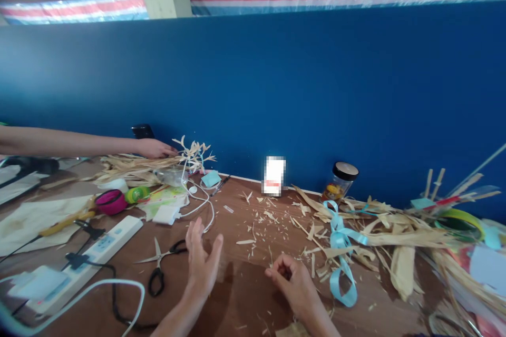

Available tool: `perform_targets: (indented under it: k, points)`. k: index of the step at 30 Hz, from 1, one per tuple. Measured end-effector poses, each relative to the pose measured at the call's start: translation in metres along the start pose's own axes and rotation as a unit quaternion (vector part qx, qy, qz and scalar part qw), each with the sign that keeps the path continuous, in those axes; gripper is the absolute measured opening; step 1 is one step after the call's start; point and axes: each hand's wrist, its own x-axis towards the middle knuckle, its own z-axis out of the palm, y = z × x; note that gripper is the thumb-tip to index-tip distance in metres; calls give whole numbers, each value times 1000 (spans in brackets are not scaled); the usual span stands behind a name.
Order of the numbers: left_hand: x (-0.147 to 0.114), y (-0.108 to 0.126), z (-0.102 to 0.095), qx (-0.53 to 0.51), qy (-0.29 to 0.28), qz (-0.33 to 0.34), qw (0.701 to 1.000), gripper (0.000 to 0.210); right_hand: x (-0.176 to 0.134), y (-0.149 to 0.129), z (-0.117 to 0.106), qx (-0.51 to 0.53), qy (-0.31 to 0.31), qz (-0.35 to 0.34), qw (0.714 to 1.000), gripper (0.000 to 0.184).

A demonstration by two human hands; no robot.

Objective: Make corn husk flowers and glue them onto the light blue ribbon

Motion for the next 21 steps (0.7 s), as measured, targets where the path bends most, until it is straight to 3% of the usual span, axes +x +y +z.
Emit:
perform_targets:
  k: [2, 5, 8, 13, 16, 21]
  points:
    - [-15, 5, 7, 36, -23, 68, 997, 61, 0, 2, 0, -2, 7, 2, 1000, 26]
    - [-35, 14, 20, 2, -123, 116, 986, 52, 1, 4, 0, -6, 16, -2, 1000, 25]
    - [-42, 23, 34, -58, -233, 96, 966, 40, 3, 4, 0, -10, 41, -30, 999, 23]
    - [-29, 30, 56, -136, -375, 26, 916, 25, 8, 4, 3, 14, 87, -76, 993, 21]
    - [-25, 27, 64, -162, -406, -2, 900, 26, 10, 9, 6, 18, 119, -77, 990, 25]
    - [-25, 15, 67, -189, -376, -15, 907, 27, 10, 16, 8, 11, 118, -84, 989, 24]
